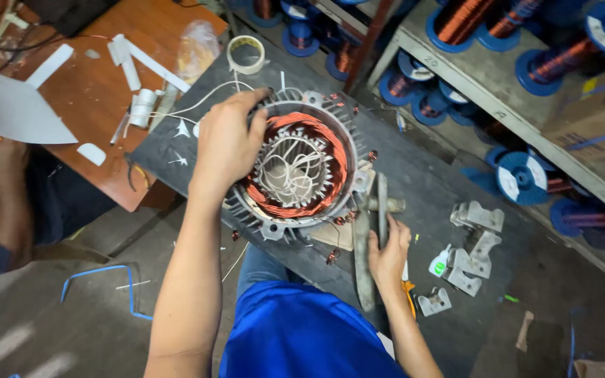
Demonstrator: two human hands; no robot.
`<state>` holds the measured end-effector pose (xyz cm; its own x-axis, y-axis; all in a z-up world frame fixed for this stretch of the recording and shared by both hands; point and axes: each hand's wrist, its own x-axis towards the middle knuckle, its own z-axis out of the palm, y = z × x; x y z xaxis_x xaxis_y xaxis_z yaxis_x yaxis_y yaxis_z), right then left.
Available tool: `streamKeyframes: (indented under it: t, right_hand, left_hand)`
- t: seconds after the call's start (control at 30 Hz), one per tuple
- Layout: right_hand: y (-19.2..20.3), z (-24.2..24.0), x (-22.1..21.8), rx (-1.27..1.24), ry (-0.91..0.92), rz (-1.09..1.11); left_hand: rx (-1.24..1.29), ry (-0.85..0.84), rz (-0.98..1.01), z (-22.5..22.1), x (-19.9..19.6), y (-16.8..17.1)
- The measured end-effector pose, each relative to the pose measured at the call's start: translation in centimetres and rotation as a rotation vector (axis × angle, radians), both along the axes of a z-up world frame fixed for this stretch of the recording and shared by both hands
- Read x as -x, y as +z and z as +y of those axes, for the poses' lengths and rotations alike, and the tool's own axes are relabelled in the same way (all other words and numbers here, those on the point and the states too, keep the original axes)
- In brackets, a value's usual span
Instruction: Assembling an electric motor stator by manually inserting insulation strips and copper wire windings into slots
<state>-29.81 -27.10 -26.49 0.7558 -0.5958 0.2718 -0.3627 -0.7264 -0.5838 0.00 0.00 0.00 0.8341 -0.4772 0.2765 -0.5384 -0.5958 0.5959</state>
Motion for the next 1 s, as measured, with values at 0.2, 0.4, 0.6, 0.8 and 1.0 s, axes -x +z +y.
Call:
streamKeyframes:
  t: [0.2,0.4,0.6,0.8,1.0]
  right_hand:
    - [-0.8,-0.1,0.2,0.090,0.053,-0.031]
    - [0.8,0.2,0.3,0.049,0.129,-0.027]
    - [1.1,-0.7,0.4,-0.001,0.164,0.050]
    - [18.6,-1.2,-6.1,0.190,0.351,-0.232]
    - [28.8,1.2,-13.1,0.366,0.794,-0.347]
  left_hand:
    - [-0.041,-0.005,0.021,0.0,-0.1,-0.2]
    - [-0.406,-0.060,0.098,-2.3,-0.2,1.4]
    - [-0.399,0.014,0.116,-2.7,0.2,1.3]
    - [-0.399,-0.002,0.067,-2.5,0.0,0.5]
    - [-0.359,-0.035,0.041,-2.0,0.2,0.5]
